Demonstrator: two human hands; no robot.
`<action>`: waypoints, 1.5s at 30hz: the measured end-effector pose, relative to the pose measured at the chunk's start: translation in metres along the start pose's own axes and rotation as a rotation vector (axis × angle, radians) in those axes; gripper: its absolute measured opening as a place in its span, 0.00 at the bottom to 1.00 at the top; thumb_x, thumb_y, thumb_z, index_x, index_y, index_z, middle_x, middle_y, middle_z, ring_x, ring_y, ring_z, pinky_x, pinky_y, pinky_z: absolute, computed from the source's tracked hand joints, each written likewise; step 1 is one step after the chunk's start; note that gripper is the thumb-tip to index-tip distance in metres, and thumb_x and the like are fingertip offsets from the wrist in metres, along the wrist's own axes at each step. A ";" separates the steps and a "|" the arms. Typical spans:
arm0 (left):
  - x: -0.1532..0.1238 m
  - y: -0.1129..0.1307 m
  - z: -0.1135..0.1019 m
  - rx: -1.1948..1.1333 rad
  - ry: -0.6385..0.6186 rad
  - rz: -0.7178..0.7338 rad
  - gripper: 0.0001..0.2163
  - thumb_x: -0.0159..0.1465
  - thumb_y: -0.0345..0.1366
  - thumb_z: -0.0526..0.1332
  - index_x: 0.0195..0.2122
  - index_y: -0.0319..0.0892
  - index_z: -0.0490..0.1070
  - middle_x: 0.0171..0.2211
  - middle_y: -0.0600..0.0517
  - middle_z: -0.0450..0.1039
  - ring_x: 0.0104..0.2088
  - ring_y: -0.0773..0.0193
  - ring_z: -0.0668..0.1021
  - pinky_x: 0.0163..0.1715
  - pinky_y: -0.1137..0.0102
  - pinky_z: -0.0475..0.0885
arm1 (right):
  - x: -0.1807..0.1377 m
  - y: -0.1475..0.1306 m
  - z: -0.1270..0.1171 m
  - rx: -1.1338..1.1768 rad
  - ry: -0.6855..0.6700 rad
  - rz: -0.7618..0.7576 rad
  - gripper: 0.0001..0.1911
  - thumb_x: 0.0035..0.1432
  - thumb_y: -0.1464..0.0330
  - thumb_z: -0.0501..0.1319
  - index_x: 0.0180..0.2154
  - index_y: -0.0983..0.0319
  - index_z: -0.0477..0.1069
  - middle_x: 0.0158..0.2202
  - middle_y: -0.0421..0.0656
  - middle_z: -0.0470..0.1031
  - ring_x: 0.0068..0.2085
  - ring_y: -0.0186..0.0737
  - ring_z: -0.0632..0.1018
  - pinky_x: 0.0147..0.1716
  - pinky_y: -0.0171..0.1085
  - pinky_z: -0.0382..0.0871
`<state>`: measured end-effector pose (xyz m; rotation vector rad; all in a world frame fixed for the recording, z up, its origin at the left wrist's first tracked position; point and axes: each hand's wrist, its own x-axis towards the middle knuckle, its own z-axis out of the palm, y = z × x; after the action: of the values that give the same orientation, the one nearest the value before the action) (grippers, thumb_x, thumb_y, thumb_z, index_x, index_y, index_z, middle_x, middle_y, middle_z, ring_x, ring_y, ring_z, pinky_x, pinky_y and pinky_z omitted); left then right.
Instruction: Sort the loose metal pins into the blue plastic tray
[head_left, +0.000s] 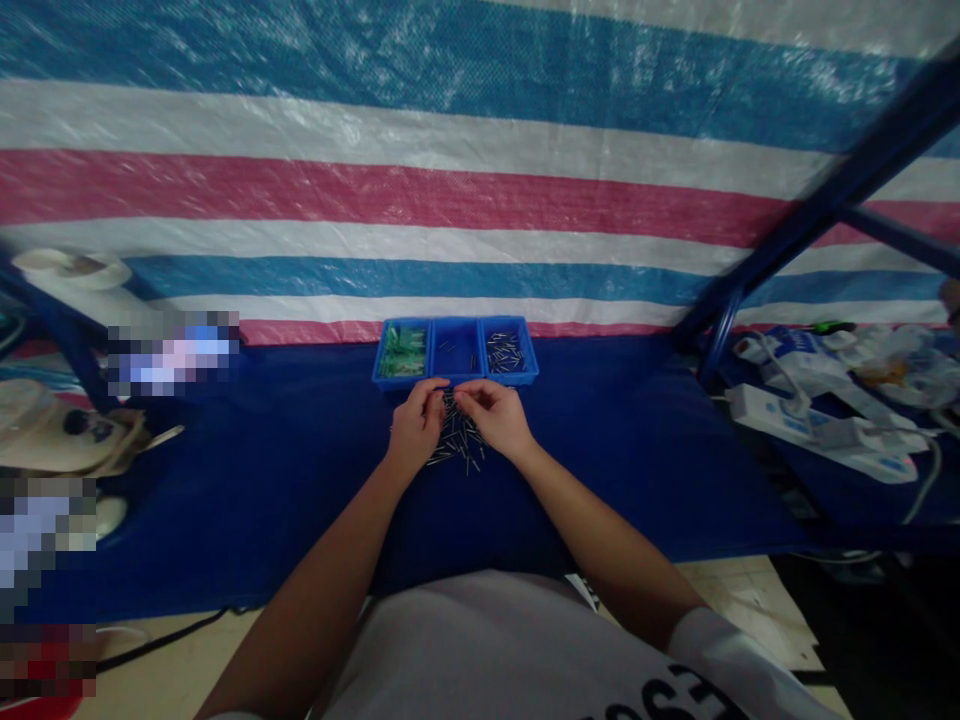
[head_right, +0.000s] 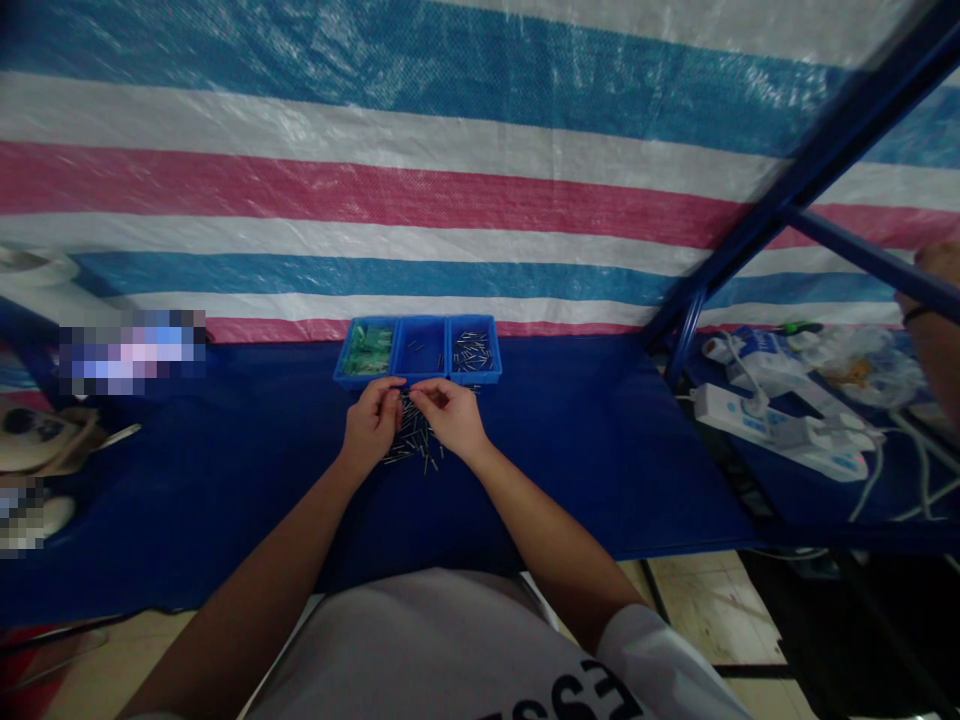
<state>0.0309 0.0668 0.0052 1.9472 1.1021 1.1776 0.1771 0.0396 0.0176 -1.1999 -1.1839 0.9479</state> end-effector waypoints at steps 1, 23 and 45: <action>0.000 0.001 0.000 -0.013 -0.004 -0.007 0.11 0.67 0.36 0.51 0.47 0.42 0.67 0.21 0.58 0.67 0.19 0.72 0.71 0.22 0.77 0.67 | 0.000 0.000 0.000 0.000 0.003 0.000 0.09 0.51 0.62 0.64 0.33 0.60 0.75 0.30 0.42 0.79 0.31 0.38 0.78 0.34 0.37 0.73; 0.004 -0.004 0.002 0.022 0.110 0.095 0.07 0.64 0.35 0.56 0.42 0.41 0.70 0.39 0.49 0.76 0.37 0.64 0.79 0.38 0.68 0.75 | 0.002 0.004 -0.001 -0.029 0.011 -0.027 0.09 0.52 0.62 0.64 0.33 0.61 0.75 0.30 0.43 0.78 0.30 0.37 0.77 0.33 0.37 0.72; 0.003 -0.004 0.004 0.007 0.064 0.038 0.08 0.63 0.37 0.58 0.42 0.42 0.70 0.34 0.51 0.75 0.27 0.69 0.77 0.30 0.72 0.73 | 0.005 0.004 -0.003 0.033 0.038 -0.011 0.09 0.50 0.62 0.65 0.32 0.61 0.76 0.28 0.42 0.78 0.28 0.36 0.76 0.30 0.35 0.71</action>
<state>0.0334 0.0710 0.0013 1.9560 1.1075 1.2662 0.1811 0.0445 0.0145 -1.1794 -1.1399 0.9295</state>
